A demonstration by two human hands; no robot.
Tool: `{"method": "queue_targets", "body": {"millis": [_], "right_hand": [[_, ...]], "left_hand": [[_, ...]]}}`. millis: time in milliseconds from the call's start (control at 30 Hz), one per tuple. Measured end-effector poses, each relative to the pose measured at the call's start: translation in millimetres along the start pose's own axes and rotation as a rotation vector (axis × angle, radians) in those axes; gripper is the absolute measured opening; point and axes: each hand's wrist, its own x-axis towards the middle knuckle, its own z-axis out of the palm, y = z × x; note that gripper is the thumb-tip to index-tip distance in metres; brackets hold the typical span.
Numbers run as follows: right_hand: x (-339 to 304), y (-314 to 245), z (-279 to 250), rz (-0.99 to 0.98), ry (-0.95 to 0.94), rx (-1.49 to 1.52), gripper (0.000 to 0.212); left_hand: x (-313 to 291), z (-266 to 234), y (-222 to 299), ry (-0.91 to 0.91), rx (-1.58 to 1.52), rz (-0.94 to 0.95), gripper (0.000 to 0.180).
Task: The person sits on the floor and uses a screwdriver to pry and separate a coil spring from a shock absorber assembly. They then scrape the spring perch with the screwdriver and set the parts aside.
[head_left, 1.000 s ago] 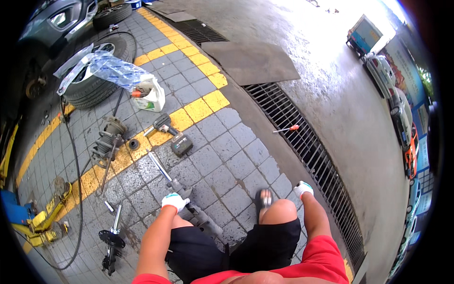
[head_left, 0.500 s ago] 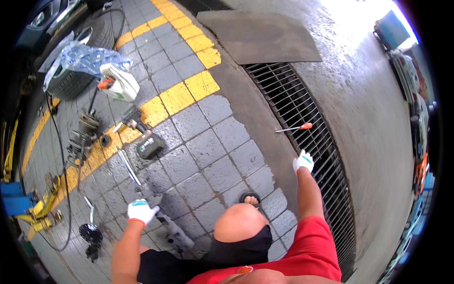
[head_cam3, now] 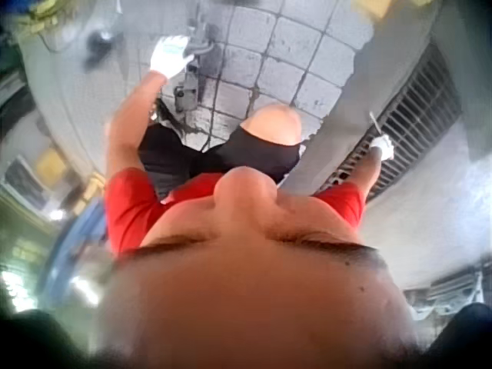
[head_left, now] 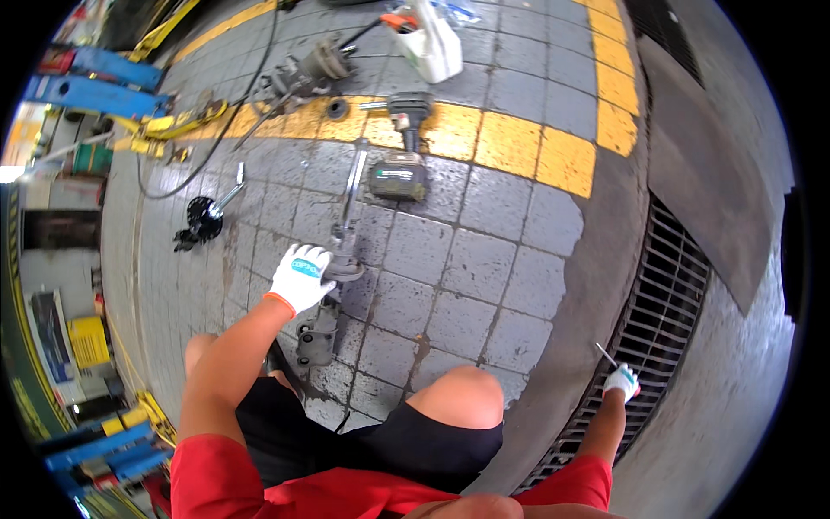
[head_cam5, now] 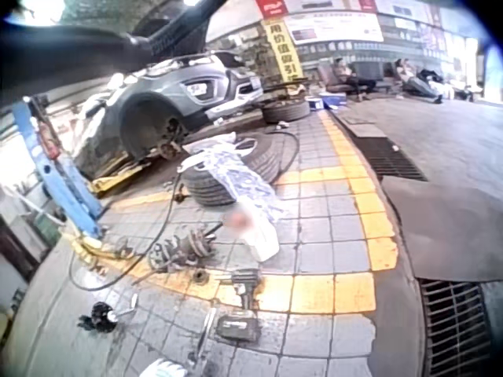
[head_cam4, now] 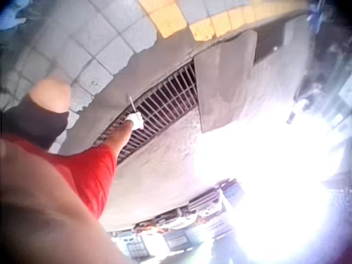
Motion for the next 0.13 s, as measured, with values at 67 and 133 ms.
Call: {"method": "queue_targets", "body": {"millis": [67,133], "right_hand": [[8,9,-15,-0.047,-0.004,-0.017,0.027],[26,19,-37,-0.083,-0.076,0.127,0.032]], "left_hand": [[-9,2,10,0.038,-0.069,0.006,0.059],[-5,-6,25,0.032,-0.088,-0.019,0.062]]}}
